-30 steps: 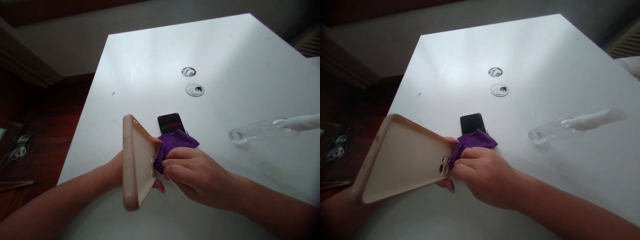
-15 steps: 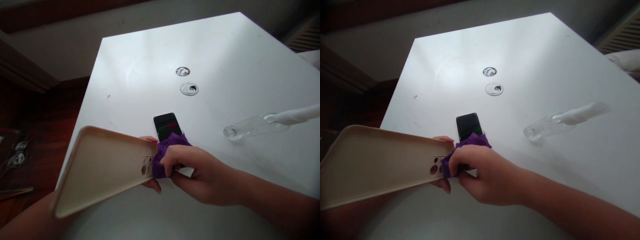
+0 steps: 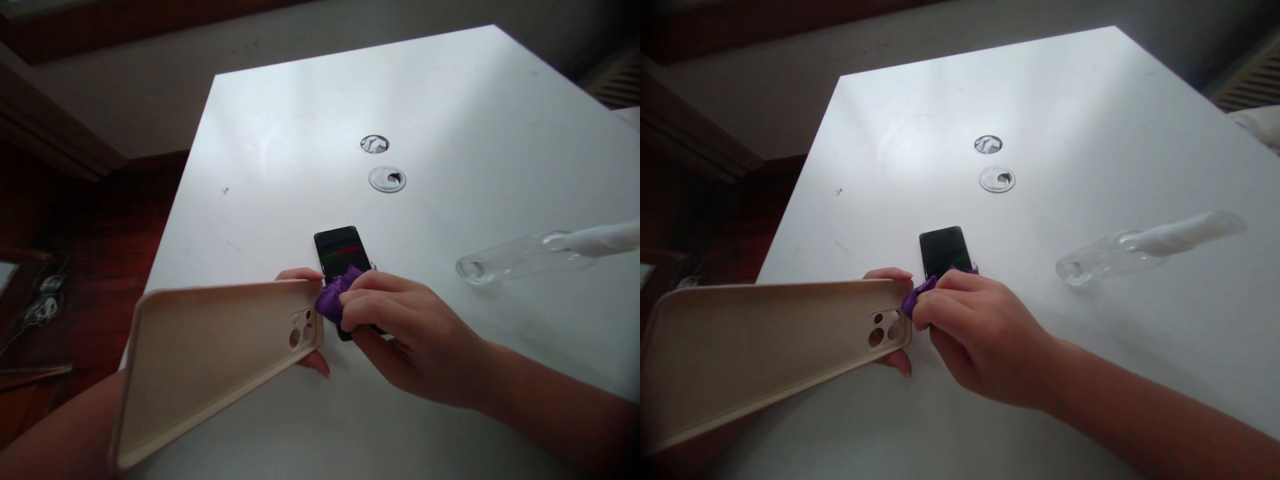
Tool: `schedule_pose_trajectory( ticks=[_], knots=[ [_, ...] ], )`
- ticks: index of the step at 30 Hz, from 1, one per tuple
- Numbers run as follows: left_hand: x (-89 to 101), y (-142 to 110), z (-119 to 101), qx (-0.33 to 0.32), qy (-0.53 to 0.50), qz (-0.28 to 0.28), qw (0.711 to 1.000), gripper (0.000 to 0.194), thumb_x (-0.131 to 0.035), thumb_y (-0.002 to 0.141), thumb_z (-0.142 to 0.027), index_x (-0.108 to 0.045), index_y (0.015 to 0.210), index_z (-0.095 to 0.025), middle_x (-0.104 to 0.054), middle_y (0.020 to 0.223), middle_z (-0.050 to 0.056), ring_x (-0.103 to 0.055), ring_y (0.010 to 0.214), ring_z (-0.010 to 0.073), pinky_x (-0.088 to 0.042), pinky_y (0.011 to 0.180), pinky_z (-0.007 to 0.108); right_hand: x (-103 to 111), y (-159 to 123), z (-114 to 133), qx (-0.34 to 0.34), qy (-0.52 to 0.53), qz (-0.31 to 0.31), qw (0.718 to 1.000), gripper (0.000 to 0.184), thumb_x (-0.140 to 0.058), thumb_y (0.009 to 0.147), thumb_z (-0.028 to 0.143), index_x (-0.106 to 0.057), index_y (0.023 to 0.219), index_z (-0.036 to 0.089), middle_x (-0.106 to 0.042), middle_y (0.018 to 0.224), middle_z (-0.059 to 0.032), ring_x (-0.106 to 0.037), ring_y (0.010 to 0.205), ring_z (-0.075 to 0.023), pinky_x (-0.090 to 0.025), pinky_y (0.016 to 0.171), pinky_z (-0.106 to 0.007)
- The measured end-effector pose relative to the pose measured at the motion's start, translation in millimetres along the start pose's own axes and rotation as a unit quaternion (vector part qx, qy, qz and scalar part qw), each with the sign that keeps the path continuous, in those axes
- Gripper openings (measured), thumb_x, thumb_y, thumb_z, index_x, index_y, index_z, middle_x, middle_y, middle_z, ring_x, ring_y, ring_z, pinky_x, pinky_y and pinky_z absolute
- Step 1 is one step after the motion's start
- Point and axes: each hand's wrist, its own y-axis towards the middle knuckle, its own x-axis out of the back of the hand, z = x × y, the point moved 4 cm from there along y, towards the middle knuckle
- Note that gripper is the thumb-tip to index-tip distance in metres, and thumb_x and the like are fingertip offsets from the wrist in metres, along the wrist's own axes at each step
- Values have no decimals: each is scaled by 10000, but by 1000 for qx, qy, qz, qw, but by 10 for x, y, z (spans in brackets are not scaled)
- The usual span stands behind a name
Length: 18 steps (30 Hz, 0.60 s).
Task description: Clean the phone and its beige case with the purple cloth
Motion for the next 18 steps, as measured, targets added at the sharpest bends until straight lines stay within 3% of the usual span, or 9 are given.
schedule_pose_trajectory(
  ticks=[4,9,13,18],
  knots=[
    [49,-5,-115,66,47,51,995,941,-952,602,-320,-457,1402,-280,-651,1176,32,-669,931,198,-526,874,292,-43,10,71,96,-112,41,988,88,-573,894,66,-576,875,152,-677,871,-31,-544,806,-145,-430,720,-285],
    [188,4,-215,151,125,146,970,882,-873,725,-297,-408,1474,-313,-652,1244,38,-675,1042,236,-543,887,289,-132,-47,112,126,-150,91,976,120,-554,916,91,-544,819,160,-662,851,-24,-503,787,-154,-359,702,-305],
    [223,-11,-202,188,121,155,962,681,-715,866,-269,-426,1480,-331,-639,1271,39,-651,1083,233,-543,862,289,-230,-91,132,106,-117,111,981,105,-527,915,75,-571,868,159,-624,801,-20,-462,758,-150,-349,696,-304],
    [185,-22,-180,233,36,95,967,731,-783,788,-262,-471,1448,-262,-649,1197,64,-651,974,219,-539,828,285,-241,-88,97,-13,34,79,996,127,-497,894,44,-531,866,164,-613,828,-2,-479,773,-113,-361,677,-253]
  ],
)
